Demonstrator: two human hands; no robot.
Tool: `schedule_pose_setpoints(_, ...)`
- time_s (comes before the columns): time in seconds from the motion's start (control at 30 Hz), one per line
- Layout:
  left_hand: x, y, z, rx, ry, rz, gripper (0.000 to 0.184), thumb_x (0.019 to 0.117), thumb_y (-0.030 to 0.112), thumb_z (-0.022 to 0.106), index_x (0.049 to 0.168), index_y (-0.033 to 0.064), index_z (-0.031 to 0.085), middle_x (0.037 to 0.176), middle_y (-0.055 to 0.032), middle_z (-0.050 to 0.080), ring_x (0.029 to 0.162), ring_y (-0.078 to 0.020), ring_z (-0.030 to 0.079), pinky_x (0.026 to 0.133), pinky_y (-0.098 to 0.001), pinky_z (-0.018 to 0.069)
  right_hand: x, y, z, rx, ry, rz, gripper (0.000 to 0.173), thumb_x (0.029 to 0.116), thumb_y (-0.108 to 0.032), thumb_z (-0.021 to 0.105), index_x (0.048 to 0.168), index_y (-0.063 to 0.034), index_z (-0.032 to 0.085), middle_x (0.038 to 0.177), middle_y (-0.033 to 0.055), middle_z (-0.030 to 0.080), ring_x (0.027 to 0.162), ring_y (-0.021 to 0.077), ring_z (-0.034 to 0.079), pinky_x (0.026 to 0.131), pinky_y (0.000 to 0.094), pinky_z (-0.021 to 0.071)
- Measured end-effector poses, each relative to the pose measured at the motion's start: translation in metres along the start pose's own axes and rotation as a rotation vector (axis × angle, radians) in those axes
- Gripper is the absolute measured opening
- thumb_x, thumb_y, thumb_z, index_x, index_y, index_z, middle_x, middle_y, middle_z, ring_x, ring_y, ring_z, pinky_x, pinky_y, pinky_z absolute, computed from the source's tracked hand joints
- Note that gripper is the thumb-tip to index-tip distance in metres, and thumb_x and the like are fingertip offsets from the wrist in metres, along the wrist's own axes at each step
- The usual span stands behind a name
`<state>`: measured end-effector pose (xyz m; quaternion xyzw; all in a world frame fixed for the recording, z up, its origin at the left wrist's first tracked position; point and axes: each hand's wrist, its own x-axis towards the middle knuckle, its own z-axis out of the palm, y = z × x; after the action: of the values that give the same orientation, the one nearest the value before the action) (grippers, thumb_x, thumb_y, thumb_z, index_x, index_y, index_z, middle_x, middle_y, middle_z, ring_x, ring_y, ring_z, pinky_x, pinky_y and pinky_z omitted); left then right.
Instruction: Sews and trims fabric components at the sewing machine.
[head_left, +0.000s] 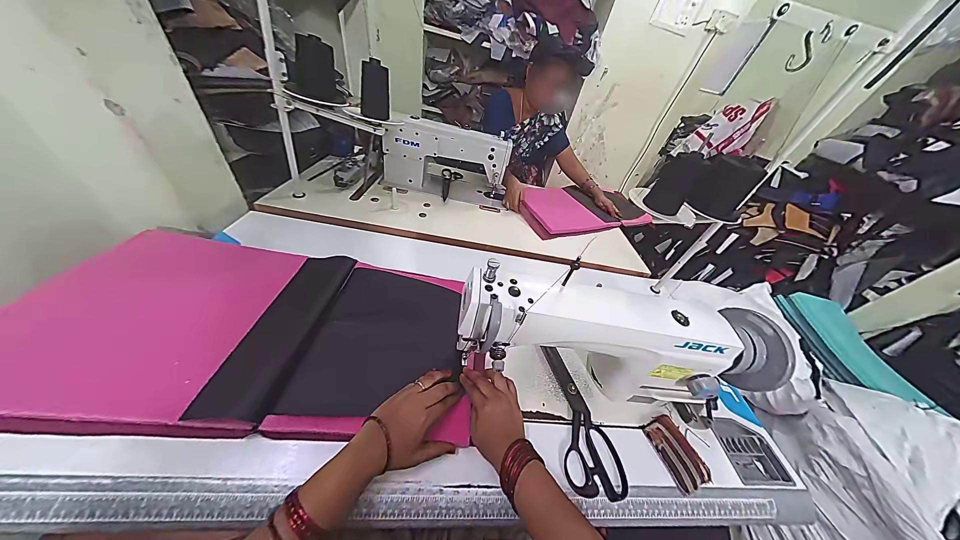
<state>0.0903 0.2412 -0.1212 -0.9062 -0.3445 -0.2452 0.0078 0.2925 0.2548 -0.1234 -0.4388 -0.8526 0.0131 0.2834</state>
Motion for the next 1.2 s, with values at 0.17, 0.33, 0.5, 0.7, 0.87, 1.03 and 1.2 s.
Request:
schedule_pose_setpoints(0.17,0.007,-0.008,-0.001,-0.017,-0.039,-0.002,0.065,0.0868,0.051,0.068,0.124,-0.0010,0.071,0.130,-0.0154,0.070,0.131,-0.0411,0.059,0.110,-0.0535,0.0467,-0.002,0.003,0.001,-0.015,0.040,-0.027,0.034,0.0837,0.005,0.061,0.108,-0.0077,0.081,0.121,0.0046,0.076,0.111,0.0322,0.071,0.088,0.0544,0.0549)
schedule_pose_setpoints(0.33,0.012,-0.015,-0.002,-0.024,-0.053,-0.006,0.064,0.0858,0.049,0.071,0.124,-0.0019,0.070,0.130,-0.0180,0.069,0.130,-0.0425,0.059,0.110,-0.0535,0.0461,0.002,0.000,0.000,-0.021,-0.019,0.006,0.037,0.0841,0.007,0.062,0.114,-0.0054,0.079,0.125,0.0071,0.074,0.115,0.0336,0.069,0.091,0.0542,0.0545)
schedule_pose_setpoints(0.5,0.017,-0.023,-0.001,-0.058,0.002,0.005,0.058,0.0838,0.045,0.072,0.117,-0.0024,0.073,0.120,-0.0211,0.071,0.121,-0.0419,0.064,0.108,-0.0516,0.0481,0.002,0.002,0.000,-0.014,-0.021,0.015,0.037,0.0839,0.008,0.061,0.113,-0.0062,0.079,0.124,0.0070,0.075,0.113,0.0324,0.070,0.089,0.0529,0.0551)
schedule_pose_setpoints(0.7,0.025,-0.030,-0.005,-0.120,-0.085,-0.061,0.052,0.0860,0.039,0.073,0.116,-0.0041,0.072,0.125,-0.0226,0.069,0.127,-0.0428,0.060,0.113,-0.0539,0.0427,0.003,0.001,-0.001,-0.001,-0.057,0.042,0.040,0.0844,0.006,0.061,0.119,-0.0047,0.077,0.128,0.0100,0.073,0.116,0.0345,0.069,0.093,0.0541,0.0540)
schedule_pose_setpoints(0.87,0.031,-0.039,-0.008,-0.137,-0.091,-0.056,0.047,0.0870,0.034,0.071,0.114,-0.0049,0.073,0.124,-0.0216,0.070,0.127,-0.0407,0.061,0.114,-0.0517,0.0423,0.004,-0.001,-0.003,0.002,-0.077,0.050,0.041,0.0836,0.004,0.063,0.122,-0.0037,0.075,0.130,0.0107,0.072,0.119,0.0350,0.067,0.095,0.0547,0.0532)
schedule_pose_setpoints(1.03,0.038,-0.048,-0.005,-0.140,-0.100,-0.071,0.044,0.0886,0.028,0.065,0.114,-0.0063,0.073,0.126,-0.0221,0.069,0.127,-0.0406,0.061,0.115,-0.0520,0.0406,0.009,-0.005,-0.008,0.019,-0.220,0.153,0.046,0.0902,0.002,0.056,0.134,-0.0048,0.069,0.141,0.0108,0.065,0.128,0.0350,0.061,0.102,0.0541,0.0484)
schedule_pose_setpoints(1.2,0.048,-0.047,-0.011,-0.098,-0.191,-0.154,0.044,0.0918,0.024,0.063,0.123,-0.0058,0.070,0.130,-0.0237,0.067,0.131,-0.0409,0.057,0.117,-0.0495,0.0377,0.009,-0.004,-0.005,-0.002,-0.183,0.170,0.046,0.0910,0.001,0.055,0.135,-0.0057,0.068,0.142,0.0088,0.064,0.128,0.0340,0.061,0.099,0.0539,0.0496)
